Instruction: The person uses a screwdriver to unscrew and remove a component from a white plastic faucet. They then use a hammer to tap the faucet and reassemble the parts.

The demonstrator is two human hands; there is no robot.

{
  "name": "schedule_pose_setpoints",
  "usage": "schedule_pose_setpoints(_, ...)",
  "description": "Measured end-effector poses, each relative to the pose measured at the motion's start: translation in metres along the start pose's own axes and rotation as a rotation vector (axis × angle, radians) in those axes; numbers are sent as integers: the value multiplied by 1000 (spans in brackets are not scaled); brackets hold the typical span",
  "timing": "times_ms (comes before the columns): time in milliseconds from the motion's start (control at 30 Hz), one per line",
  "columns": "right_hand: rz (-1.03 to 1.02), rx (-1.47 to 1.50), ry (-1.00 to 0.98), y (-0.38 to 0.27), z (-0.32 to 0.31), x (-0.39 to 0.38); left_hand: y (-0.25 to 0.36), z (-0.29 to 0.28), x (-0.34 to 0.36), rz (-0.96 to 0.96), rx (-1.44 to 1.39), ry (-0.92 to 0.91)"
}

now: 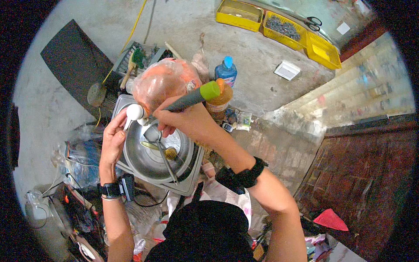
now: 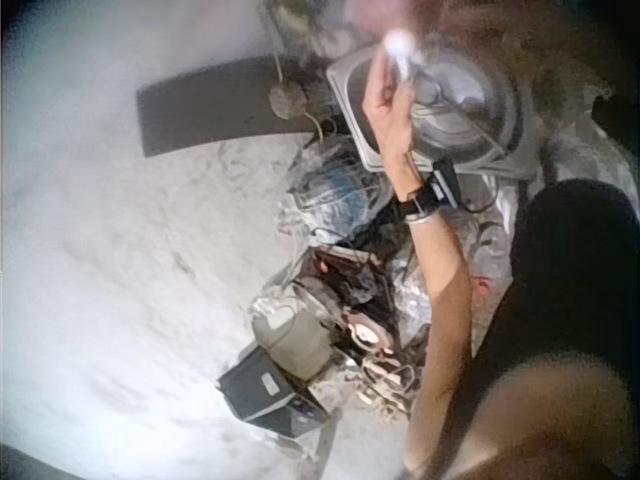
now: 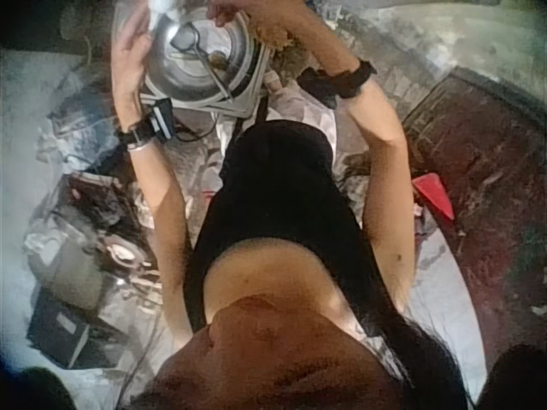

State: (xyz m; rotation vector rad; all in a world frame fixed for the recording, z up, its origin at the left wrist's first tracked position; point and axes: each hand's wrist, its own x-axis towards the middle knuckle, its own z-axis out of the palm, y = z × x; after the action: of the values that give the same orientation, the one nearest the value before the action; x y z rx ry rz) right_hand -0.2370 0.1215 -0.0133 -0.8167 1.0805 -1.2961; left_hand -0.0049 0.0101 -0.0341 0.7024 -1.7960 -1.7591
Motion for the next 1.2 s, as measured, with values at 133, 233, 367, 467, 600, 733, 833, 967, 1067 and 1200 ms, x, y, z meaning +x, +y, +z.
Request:
schedule_pose_setpoints(133,-56,-40,8,8,8,-7,0,-1,0,-36,48,57)
schedule_pose_setpoints(233,-201,-230,97,20,15,-24,-2,-2,-1,17,14,26)
schedule_pose_setpoints(367,-573,-518,103,27,13,-22,-3,-3,-4,-1,-14,29)
schedule_pose_setpoints(467,-733,-579,-22,23,8,-17,-2,-3,-3,2,4,18)
schedule_pose_setpoints(600,-725,-843,-188,17,3,-19,-1,0,-2,21,-1,-15)
schedule_pose_setpoints(733,-743,-681,43,34,20,-19,-3,-1,-2,23,-39,-11)
schedule_pose_setpoints(833,-694,-387,236,54,32,-20,-6,-4,-2,35,-49,25)
schedule_pose_setpoints(967,-692,-441,225,66,37,-29,-7,-6,-4,24,-3,37)
schedule_pose_setpoints(1067,-855,-594,170,65,37,-36,-7,-5,-5,39,-6,42)
schedule_pose_setpoints(1200,-905,-695,207,63,39,-38,-6,-3,-5,53,-2,40)
